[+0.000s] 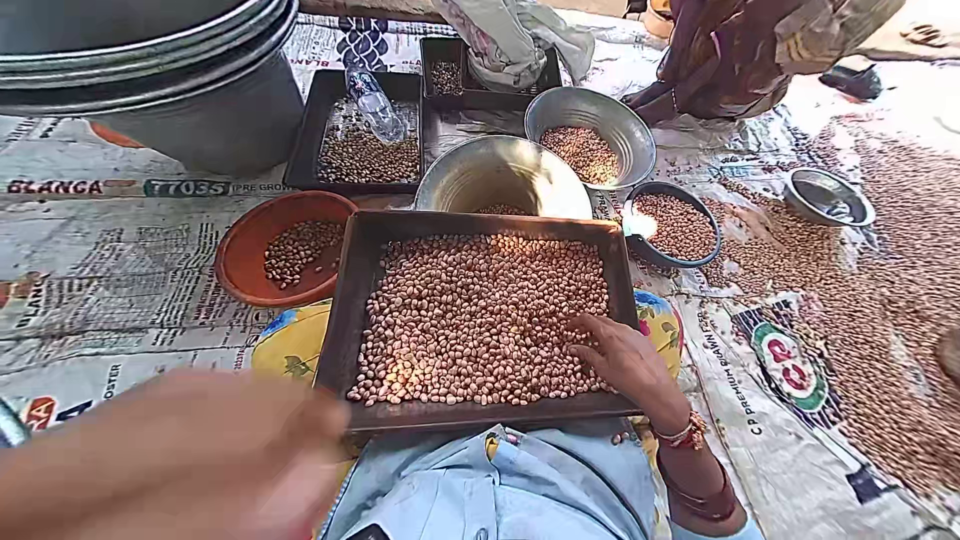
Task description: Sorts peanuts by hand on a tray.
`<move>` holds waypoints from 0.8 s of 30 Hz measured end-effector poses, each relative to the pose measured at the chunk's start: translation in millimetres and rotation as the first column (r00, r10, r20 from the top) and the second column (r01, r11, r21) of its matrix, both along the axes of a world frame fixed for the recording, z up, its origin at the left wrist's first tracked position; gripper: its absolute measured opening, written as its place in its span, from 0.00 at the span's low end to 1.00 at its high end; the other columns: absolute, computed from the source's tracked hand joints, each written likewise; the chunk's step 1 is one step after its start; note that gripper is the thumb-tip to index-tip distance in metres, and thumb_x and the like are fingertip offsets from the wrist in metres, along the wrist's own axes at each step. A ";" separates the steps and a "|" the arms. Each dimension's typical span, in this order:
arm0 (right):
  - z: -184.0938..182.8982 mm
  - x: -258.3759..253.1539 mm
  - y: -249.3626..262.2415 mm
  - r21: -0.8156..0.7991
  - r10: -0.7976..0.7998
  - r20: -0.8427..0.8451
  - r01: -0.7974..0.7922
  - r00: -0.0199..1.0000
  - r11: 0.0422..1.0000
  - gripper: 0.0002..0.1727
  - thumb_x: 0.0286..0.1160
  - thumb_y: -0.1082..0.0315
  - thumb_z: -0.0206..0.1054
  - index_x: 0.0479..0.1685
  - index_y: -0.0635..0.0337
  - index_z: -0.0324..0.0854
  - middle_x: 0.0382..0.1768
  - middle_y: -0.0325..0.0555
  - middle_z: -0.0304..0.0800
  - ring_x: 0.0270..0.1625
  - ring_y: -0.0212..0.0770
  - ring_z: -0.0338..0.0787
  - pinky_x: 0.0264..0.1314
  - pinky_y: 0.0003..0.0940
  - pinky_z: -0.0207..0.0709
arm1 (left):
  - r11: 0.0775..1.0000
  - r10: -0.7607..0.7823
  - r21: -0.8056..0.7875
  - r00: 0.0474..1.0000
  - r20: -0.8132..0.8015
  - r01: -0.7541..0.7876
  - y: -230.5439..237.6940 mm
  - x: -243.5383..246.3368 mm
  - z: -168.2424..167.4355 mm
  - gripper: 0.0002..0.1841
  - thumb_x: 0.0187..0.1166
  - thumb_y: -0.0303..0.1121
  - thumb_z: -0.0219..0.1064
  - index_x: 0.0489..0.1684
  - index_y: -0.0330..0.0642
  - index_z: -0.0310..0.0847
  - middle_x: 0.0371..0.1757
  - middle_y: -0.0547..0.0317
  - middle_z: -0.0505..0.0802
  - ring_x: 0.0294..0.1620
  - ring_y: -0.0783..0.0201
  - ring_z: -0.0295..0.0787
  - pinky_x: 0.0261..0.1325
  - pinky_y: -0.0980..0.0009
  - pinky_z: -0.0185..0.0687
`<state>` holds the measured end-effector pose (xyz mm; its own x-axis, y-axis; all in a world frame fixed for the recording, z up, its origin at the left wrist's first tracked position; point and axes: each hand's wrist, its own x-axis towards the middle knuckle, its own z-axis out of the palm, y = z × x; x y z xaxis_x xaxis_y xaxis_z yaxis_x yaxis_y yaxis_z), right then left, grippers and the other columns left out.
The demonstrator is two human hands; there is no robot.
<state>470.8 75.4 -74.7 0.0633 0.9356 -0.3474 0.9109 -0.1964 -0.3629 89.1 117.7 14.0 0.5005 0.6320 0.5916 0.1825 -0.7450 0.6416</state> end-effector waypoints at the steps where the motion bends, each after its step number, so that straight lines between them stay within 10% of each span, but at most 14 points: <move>1: 1.6 2.7 -1.6 -0.030 -0.017 0.031 0.018 0.999 0.999 0.20 0.83 0.57 0.67 0.68 0.55 0.83 0.60 0.55 0.91 0.59 0.59 0.91 0.59 0.64 0.79 | 0.995 0.095 0.043 0.985 -0.141 -0.090 20.5 23.8 -9.2 0.13 0.88 0.43 0.61 0.53 0.48 0.88 0.44 0.63 0.93 0.43 0.75 0.89 0.47 0.76 0.85; 5: 3.2 -10.4 1.0 -0.345 0.003 0.149 0.049 0.989 0.937 0.21 0.83 0.54 0.68 0.66 0.58 0.83 0.55 0.60 0.92 0.60 0.63 0.90 0.61 0.66 0.78 | 0.902 0.019 -0.238 0.583 -0.812 -0.360 45.2 42.6 -70.3 0.20 0.84 0.46 0.68 0.66 0.44 0.86 0.50 0.41 0.94 0.48 0.37 0.93 0.49 0.32 0.82; 9: -10.8 -53.8 4.0 -0.407 0.116 0.128 -0.055 0.985 0.912 0.26 0.81 0.56 0.69 0.71 0.64 0.77 0.55 0.64 0.90 0.61 0.65 0.89 0.61 0.63 0.78 | 0.777 -0.264 -0.385 0.298 -0.917 -0.498 40.4 72.0 -106.7 0.31 0.79 0.44 0.74 0.75 0.33 0.72 0.53 0.31 0.91 0.58 0.29 0.89 0.61 0.33 0.79; 14: -7.0 -85.0 23.3 -0.288 0.186 0.091 -0.153 0.978 0.945 0.33 0.76 0.68 0.67 0.83 0.64 0.65 0.63 0.63 0.86 0.61 0.63 0.89 0.59 0.59 0.80 | 0.764 -0.259 -0.543 0.605 -0.753 -0.349 33.1 103.4 -128.0 0.33 0.82 0.41 0.70 0.82 0.34 0.66 0.57 0.33 0.90 0.62 0.35 0.88 0.67 0.39 0.78; 18: -8.2 -63.9 51.8 0.165 0.189 -0.152 -0.164 0.970 0.973 0.18 0.80 0.61 0.67 0.66 0.52 0.85 0.51 0.48 0.94 0.48 0.51 0.94 0.53 0.57 0.84 | 0.800 -0.067 -0.538 0.852 -0.520 -0.265 44.4 96.7 -131.4 0.28 0.85 0.39 0.67 0.82 0.40 0.70 0.69 0.42 0.88 0.60 0.46 0.91 0.65 0.46 0.84; 24: -24.2 -36.8 97.2 0.421 0.044 0.099 -0.082 0.994 0.903 0.08 0.76 0.67 0.73 0.49 0.55 0.93 0.42 0.54 0.92 0.42 0.57 0.93 0.42 0.59 0.83 | 0.860 0.291 -0.253 0.834 -0.469 -0.442 62.8 58.6 -122.2 0.13 0.84 0.34 0.67 0.62 0.41 0.86 0.53 0.48 0.93 0.43 0.52 0.93 0.49 0.50 0.88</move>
